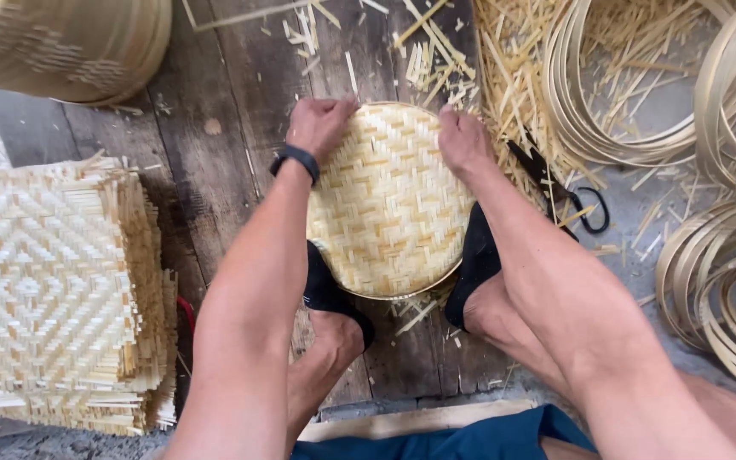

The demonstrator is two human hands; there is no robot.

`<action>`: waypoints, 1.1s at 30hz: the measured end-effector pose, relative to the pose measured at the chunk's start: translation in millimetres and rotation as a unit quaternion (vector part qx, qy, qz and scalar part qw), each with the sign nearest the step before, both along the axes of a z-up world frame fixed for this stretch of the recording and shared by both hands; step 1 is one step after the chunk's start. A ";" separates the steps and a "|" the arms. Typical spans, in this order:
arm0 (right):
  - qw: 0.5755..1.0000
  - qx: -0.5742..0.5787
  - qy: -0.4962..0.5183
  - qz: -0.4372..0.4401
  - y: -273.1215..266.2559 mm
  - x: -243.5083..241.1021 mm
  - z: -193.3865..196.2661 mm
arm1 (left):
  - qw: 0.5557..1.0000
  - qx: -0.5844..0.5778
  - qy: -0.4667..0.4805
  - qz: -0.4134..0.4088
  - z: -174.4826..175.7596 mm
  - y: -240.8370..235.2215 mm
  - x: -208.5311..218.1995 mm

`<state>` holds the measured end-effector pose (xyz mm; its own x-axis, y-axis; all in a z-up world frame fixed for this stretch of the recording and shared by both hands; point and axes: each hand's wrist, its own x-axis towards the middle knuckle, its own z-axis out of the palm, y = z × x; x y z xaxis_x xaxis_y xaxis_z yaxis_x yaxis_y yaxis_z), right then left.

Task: The person places a circular bamboo frame over a square woven mat, presses it down with a wooden jig, and trims the excess mat with shears. The person repeats this process for multiple mats, stacking the finished circular trays.

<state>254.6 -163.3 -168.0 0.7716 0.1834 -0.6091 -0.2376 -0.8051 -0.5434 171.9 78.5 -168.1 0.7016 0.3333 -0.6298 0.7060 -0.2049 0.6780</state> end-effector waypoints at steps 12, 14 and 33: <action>0.937 0.147 -0.302 0.091 -132.7 50.0 139.7 | 0.969 0.129 -0.095 0.190 -78.1 25.8 -97.7; 0.917 0.080 -0.327 0.213 -166.7 48.1 194.3 | 0.963 0.152 -0.113 0.193 -72.4 24.1 -116.4; 0.966 0.234 0.043 -0.098 -122.0 -72.0 4.7 | 0.829 -0.208 -0.050 0.517 -61.0 -12.4 -162.3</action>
<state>182.7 -285.3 -163.3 0.7694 0.3110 -0.5580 -0.4209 -0.4104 -0.8090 9.6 66.0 -229.0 0.2306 0.5580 -0.7972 0.2945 0.7408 0.6037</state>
